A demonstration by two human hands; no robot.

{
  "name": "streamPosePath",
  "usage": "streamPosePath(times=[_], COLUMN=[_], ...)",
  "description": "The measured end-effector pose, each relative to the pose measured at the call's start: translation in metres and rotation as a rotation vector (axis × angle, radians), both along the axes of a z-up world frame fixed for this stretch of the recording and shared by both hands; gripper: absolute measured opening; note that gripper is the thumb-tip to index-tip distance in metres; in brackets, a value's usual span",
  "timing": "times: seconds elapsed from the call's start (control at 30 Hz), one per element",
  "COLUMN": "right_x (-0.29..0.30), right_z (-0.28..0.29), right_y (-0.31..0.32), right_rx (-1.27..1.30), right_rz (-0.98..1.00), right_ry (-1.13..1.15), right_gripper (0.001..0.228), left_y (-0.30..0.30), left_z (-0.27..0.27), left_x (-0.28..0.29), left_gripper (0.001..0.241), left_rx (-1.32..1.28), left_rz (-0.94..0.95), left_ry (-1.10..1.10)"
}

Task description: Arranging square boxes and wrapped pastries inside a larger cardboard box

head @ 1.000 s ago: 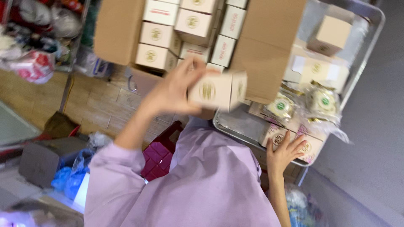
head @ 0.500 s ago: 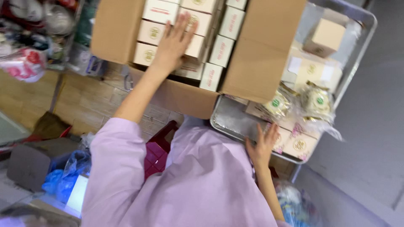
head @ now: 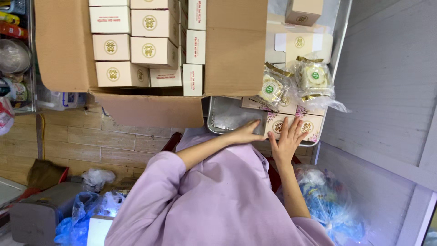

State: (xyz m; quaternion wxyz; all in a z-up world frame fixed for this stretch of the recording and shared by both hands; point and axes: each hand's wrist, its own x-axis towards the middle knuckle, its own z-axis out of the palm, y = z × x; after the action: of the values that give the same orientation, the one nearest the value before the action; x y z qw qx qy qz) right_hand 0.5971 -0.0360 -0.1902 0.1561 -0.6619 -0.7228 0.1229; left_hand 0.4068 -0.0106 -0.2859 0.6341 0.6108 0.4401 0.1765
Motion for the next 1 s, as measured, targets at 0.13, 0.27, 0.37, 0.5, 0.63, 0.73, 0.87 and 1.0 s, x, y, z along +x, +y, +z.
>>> streamPosePath(times=[0.13, 0.27, 0.37, 0.5, 0.63, 0.73, 0.87, 1.0], right_x=[0.001, -0.005, -0.012, -0.01, 0.032, 0.064, 0.032, -0.073], right_z=[-0.004, 0.005, 0.02, 0.029, 0.038, 0.063, 0.108, 0.164], right_y=[-0.002, 0.007, 0.008, 0.015, 0.024, 0.028, 0.029, 0.055], right_rx=[-0.006, -0.043, -0.079, -0.135, -0.319, -0.511, -0.704, -0.444], right_rz=[-0.028, -0.159, -0.176, -0.168, -0.31, -0.129, 0.075, 0.327], right_ry=[0.118, 0.334, 0.422, 0.489, 0.811, 0.958, 0.983, 0.935], right_gripper=[0.064, 0.053, 0.051, 0.047, 0.046, 0.07, 0.09, 0.09], left_y=[0.002, 0.015, 0.037, 0.036, 0.025, 0.025, 0.016, 0.017], left_z=[-0.014, 0.002, -0.014, -0.032, 0.002, 0.09, 0.225, 0.307], left_x=[0.052, 0.05, 0.044, 0.053, 0.037, -0.007, -0.089, -0.181], left_gripper=[0.075, 0.067, 0.074, 0.092, 0.106, 0.114, 0.097, 0.095], left_rx=[-0.601, -0.539, -0.585, -0.365, 0.253, -0.135, 0.198, 0.668], left_rz=[0.592, 0.472, 0.36, 0.33, 0.303, 0.049, 0.039, 0.137], left_ry=[-0.328, -0.29, -0.147, -0.137, -0.019, 0.154, 0.039, -0.037])
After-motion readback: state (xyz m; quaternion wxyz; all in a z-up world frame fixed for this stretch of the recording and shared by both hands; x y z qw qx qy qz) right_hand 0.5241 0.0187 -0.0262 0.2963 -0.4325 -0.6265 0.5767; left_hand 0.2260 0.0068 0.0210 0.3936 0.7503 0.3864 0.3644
